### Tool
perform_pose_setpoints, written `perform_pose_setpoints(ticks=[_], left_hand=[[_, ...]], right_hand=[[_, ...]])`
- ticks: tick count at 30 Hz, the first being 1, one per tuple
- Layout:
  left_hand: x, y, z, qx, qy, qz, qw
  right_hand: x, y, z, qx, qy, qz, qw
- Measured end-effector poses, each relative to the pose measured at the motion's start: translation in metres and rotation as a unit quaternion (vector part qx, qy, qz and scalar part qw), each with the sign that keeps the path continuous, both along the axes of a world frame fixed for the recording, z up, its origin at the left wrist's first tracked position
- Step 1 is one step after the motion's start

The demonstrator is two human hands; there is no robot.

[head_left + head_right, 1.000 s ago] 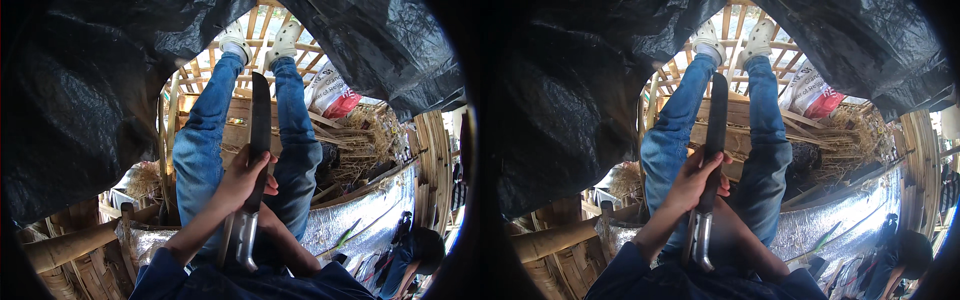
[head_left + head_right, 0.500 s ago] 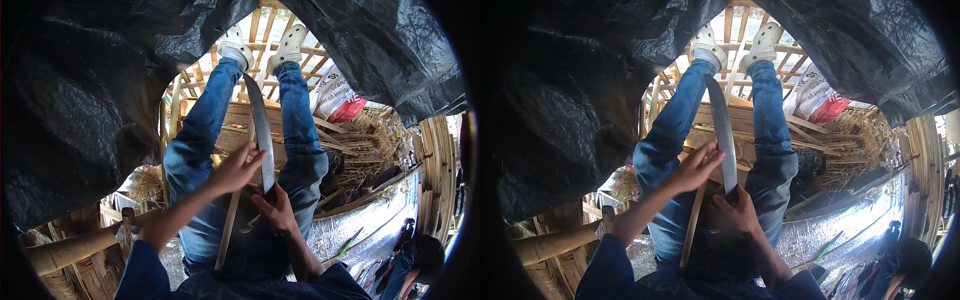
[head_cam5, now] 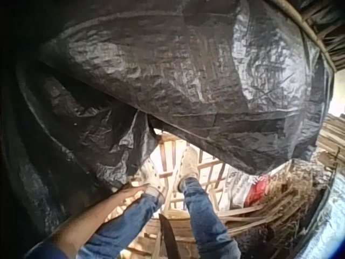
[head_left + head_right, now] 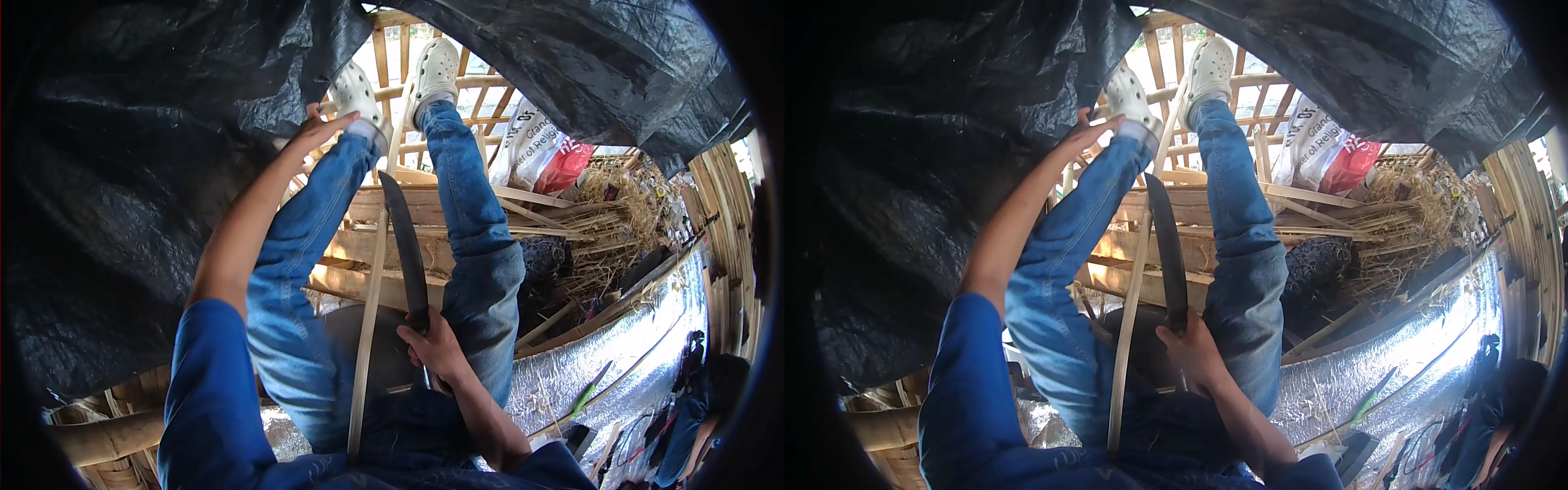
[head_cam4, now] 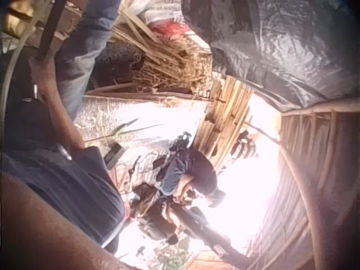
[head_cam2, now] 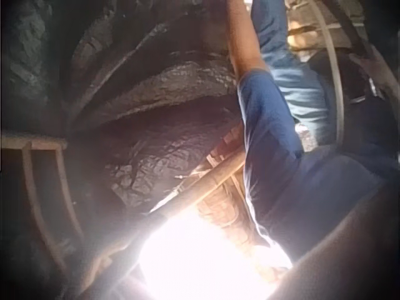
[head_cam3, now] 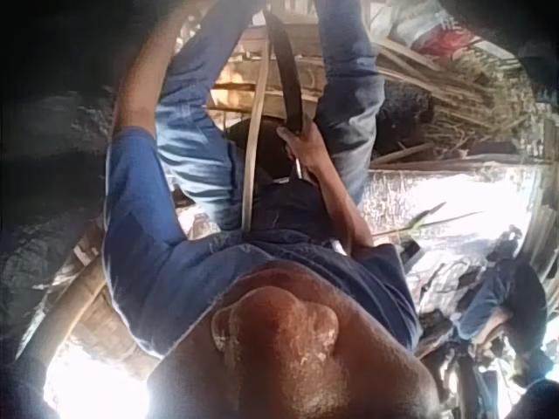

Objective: Shaving a bamboo strip with a machete.

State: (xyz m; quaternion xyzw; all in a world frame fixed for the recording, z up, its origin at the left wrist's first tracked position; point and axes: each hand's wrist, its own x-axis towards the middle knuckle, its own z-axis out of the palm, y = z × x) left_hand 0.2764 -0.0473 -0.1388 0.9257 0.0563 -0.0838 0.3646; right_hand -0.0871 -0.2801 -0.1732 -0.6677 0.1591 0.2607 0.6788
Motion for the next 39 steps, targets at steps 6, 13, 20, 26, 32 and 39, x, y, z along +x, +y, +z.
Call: perform_pose_setpoints(ticks=[6, 13, 20, 26, 32, 39], left_hand=[[0.04, -0.022, -0.057, -0.145, 0.018, 0.151, 0.978], [-0.027, -0.023, -0.119, -0.061, -0.02, 0.002, 0.998], [-0.03, 0.015, -0.063, -0.032, -0.384, 0.02, 0.923], [-0.086, 0.015, -0.1, -0.023, -0.457, 0.248, 0.854], [-0.077, -0.021, -0.058, -0.109, -0.465, 0.221, 0.85], [-0.096, -0.013, -0.135, 0.049, -0.45, 0.093, 0.887]], right_hand=[[-0.004, 0.005, -0.021, -0.021, -0.106, 0.024, 0.994], [0.0, -0.004, 0.019, 0.114, 0.073, -0.049, 0.989], [0.001, -0.003, 0.026, 0.12, 0.07, -0.075, 0.988], [-0.002, 0.002, 0.035, 0.152, 0.049, -0.073, 0.985], [-0.007, -0.002, 0.027, 0.132, 0.049, -0.09, 0.986], [0.006, -0.002, 0.019, 0.144, 0.062, -0.074, 0.985]])
